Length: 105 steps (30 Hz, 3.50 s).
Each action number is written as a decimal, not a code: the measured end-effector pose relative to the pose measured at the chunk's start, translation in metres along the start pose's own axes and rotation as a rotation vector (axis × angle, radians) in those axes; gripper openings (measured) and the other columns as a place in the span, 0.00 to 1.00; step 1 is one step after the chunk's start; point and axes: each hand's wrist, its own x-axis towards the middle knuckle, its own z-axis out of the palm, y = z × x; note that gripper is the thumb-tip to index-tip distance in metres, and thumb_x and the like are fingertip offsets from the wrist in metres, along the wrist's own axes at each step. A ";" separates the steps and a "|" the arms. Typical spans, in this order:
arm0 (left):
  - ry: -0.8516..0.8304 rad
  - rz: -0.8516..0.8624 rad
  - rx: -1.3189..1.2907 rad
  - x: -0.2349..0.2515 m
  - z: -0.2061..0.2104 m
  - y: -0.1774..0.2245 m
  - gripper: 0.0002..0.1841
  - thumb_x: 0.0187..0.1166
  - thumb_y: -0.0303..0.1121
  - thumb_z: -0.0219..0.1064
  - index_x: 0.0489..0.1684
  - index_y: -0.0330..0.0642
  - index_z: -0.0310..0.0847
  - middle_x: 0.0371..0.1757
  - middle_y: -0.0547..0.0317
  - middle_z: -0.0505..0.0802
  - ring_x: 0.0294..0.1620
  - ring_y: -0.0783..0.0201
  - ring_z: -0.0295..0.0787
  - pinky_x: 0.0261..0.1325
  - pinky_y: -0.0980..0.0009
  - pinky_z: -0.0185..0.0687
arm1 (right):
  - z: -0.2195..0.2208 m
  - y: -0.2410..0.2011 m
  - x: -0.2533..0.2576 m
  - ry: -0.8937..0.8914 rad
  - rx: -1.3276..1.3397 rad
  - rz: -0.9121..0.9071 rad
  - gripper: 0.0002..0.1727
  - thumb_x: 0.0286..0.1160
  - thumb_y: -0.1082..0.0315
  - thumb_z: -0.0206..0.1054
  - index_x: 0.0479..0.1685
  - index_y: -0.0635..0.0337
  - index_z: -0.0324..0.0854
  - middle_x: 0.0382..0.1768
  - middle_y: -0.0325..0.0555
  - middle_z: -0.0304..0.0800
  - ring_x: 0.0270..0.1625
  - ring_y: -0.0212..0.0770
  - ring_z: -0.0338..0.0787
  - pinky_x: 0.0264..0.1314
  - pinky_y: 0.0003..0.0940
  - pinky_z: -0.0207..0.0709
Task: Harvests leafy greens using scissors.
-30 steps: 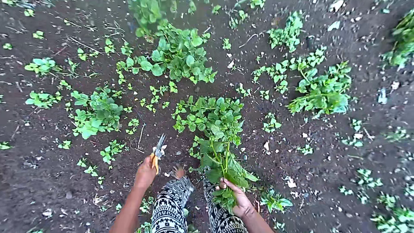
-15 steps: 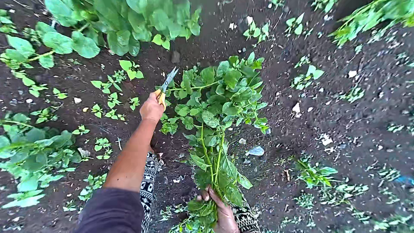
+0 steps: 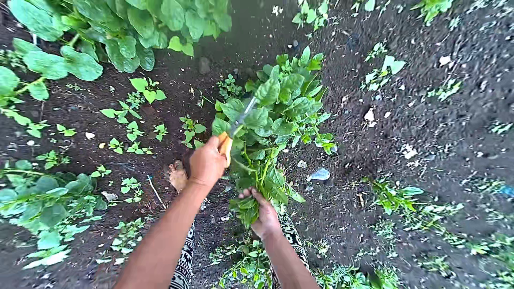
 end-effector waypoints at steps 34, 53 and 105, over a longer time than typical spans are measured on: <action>-0.797 -0.159 -0.222 0.093 0.009 0.100 0.28 0.94 0.54 0.50 0.63 0.36 0.81 0.44 0.50 0.92 0.42 0.58 0.89 0.51 0.57 0.83 | -0.079 -0.131 0.022 -0.371 0.370 0.173 0.15 0.78 0.58 0.61 0.37 0.58 0.90 0.30 0.46 0.94 0.34 0.43 0.96 0.39 0.41 0.93; -0.669 -0.188 -0.085 0.119 0.013 0.121 0.14 0.93 0.39 0.55 0.54 0.42 0.86 0.33 0.59 0.92 0.27 0.68 0.87 0.35 0.71 0.84 | -0.076 -0.127 0.005 -0.237 0.290 0.250 0.17 0.81 0.63 0.52 0.33 0.59 0.84 0.25 0.45 0.91 0.29 0.38 0.93 0.35 0.32 0.91; -0.115 -0.040 -0.911 -0.037 0.075 0.046 0.22 0.74 0.24 0.76 0.64 0.31 0.75 0.43 0.49 0.91 0.38 0.64 0.89 0.46 0.64 0.89 | -0.099 -0.130 0.007 -0.419 0.308 -0.123 0.23 0.83 0.45 0.57 0.46 0.51 0.93 0.52 0.47 0.97 0.58 0.48 0.95 0.63 0.46 0.88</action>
